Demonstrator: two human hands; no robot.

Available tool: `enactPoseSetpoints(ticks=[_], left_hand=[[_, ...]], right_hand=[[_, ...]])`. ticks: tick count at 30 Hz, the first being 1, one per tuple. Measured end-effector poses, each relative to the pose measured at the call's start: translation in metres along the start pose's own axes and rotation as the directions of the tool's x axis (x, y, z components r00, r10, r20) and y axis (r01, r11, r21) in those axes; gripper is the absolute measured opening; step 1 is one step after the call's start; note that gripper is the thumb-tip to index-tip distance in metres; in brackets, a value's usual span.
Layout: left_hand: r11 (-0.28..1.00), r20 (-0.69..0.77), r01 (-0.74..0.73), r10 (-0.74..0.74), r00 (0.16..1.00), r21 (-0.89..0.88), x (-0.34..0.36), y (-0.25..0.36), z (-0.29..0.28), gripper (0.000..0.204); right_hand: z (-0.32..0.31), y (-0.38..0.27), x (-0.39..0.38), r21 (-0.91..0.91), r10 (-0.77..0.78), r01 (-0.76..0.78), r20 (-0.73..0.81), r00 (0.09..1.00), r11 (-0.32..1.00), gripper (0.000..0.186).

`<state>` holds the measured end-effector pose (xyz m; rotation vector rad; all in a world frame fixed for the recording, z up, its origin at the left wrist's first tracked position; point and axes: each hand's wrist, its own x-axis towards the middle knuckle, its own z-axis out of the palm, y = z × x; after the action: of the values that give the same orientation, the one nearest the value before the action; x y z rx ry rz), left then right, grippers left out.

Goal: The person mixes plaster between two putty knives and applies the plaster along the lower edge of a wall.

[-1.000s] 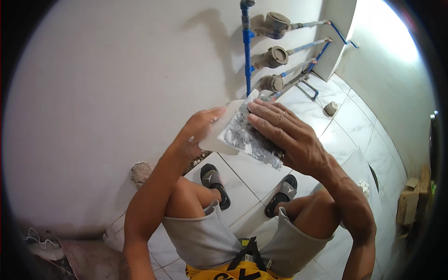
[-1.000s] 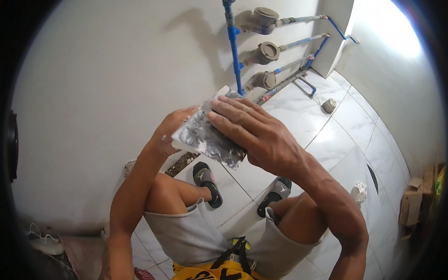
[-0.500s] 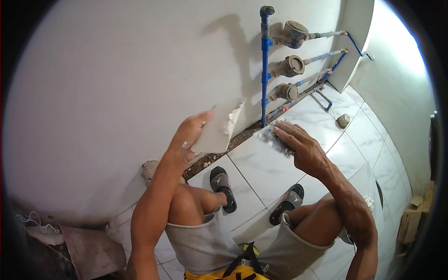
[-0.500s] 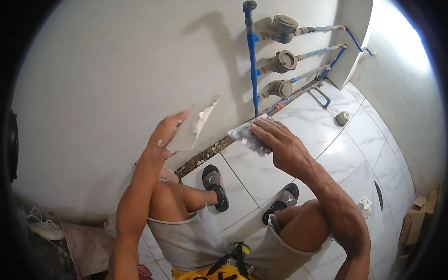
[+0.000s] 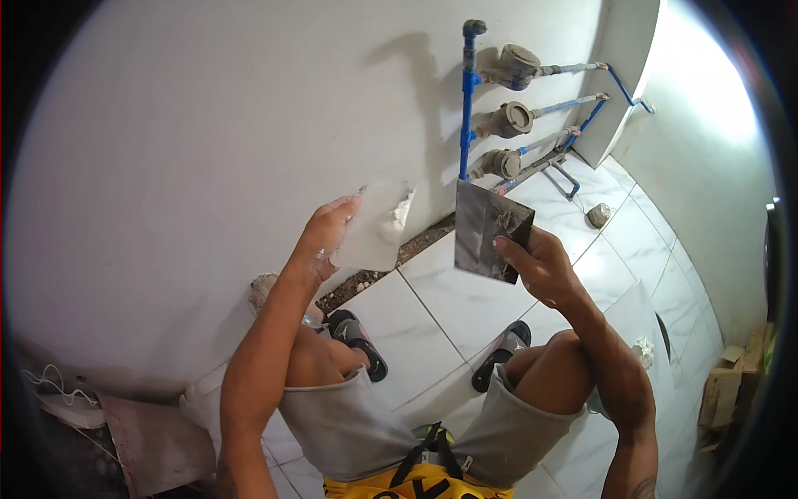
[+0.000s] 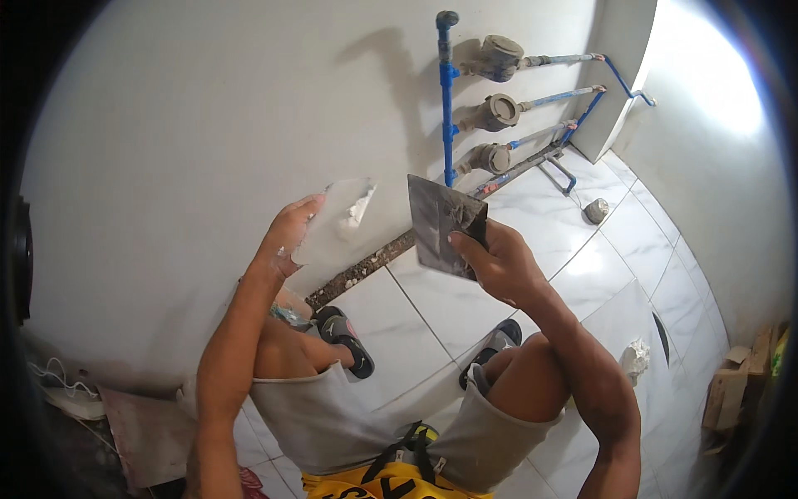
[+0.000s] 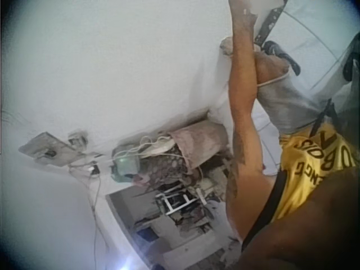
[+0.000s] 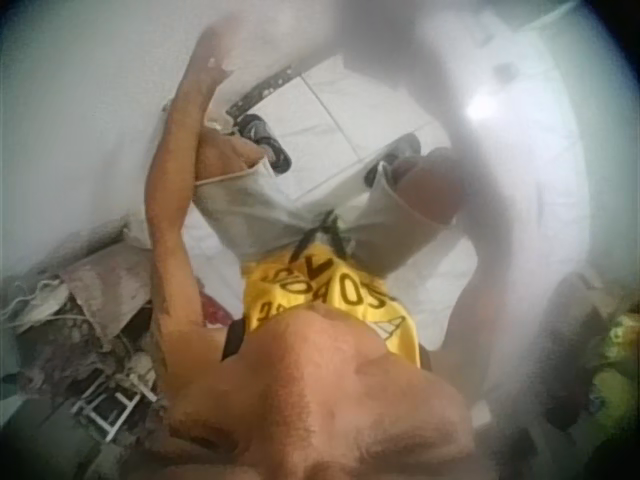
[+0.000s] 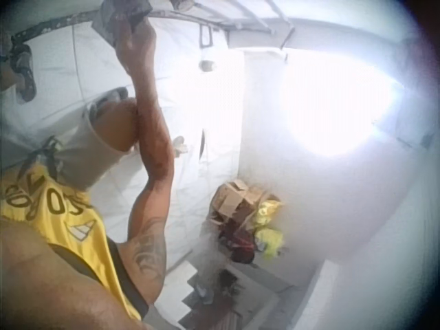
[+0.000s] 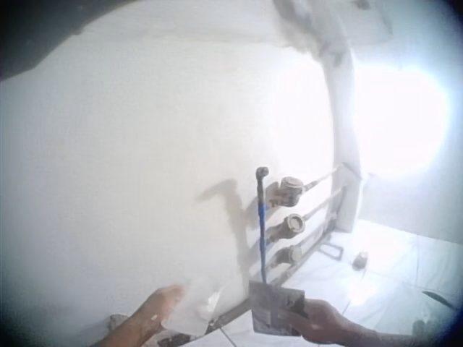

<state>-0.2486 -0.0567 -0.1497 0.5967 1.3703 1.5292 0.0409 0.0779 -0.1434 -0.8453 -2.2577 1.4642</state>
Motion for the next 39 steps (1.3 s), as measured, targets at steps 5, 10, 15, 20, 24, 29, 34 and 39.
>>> enactPoseSetpoints(ticks=[5, 10, 15, 20, 24, 29, 34, 39], left_hand=[[0.994, 0.041, 0.105, -0.107, 0.993, 0.033, -0.003, -0.005, -0.015, 0.034], [0.981, 0.077, 0.145, -0.155, 0.985, 0.127, 0.003, -0.01, -0.045, 0.031], [0.985, 0.073, 0.126, -0.135, 0.988, 0.12, 0.005, -0.012, -0.051, 0.031], [0.981, 0.033, 0.139, -0.145, 0.989, 0.136, 0.001, -0.007, -0.056, 0.034], [0.975, 0.003, 0.167, -0.17, 0.985, 0.148, -0.003, -0.004, -0.059, 0.034], [0.979, 0.009, 0.141, -0.144, 0.99, 0.146, -0.001, -0.006, -0.062, 0.034], [0.979, -0.083, 0.138, -0.127, 0.988, 0.148, 0.005, -0.015, -0.072, 0.033], [0.996, -0.142, 0.077, -0.071, 0.987, 0.042, -0.003, -0.008, -0.096, 0.037]], right_hand=[[0.022, -0.024, 0.005, -0.253, -0.513, 0.506, 0.041, 0.857, 0.825, 0.044], [0.053, -0.036, 0.026, -0.5, -0.742, 0.75, 0.276, 0.612, 0.432, 0.06], [0.072, -0.043, 0.048, -0.515, -0.765, 0.818, 0.408, 0.498, 0.258, 0.057], [0.083, -0.051, 0.059, -0.519, -0.784, 0.819, 0.391, 0.482, 0.244, 0.054], [0.089, -0.051, 0.067, -0.525, -0.771, 0.816, 0.405, 0.491, 0.243, 0.052], [0.092, -0.052, 0.07, -0.487, -0.722, 0.83, 0.468, 0.509, 0.27, 0.05], [0.088, -0.054, 0.08, -0.446, -0.679, 0.841, 0.516, 0.522, 0.307, 0.049], [0.074, -0.064, 0.09, -0.317, -0.528, 0.71, 0.495, 0.69, 0.629, 0.04]])
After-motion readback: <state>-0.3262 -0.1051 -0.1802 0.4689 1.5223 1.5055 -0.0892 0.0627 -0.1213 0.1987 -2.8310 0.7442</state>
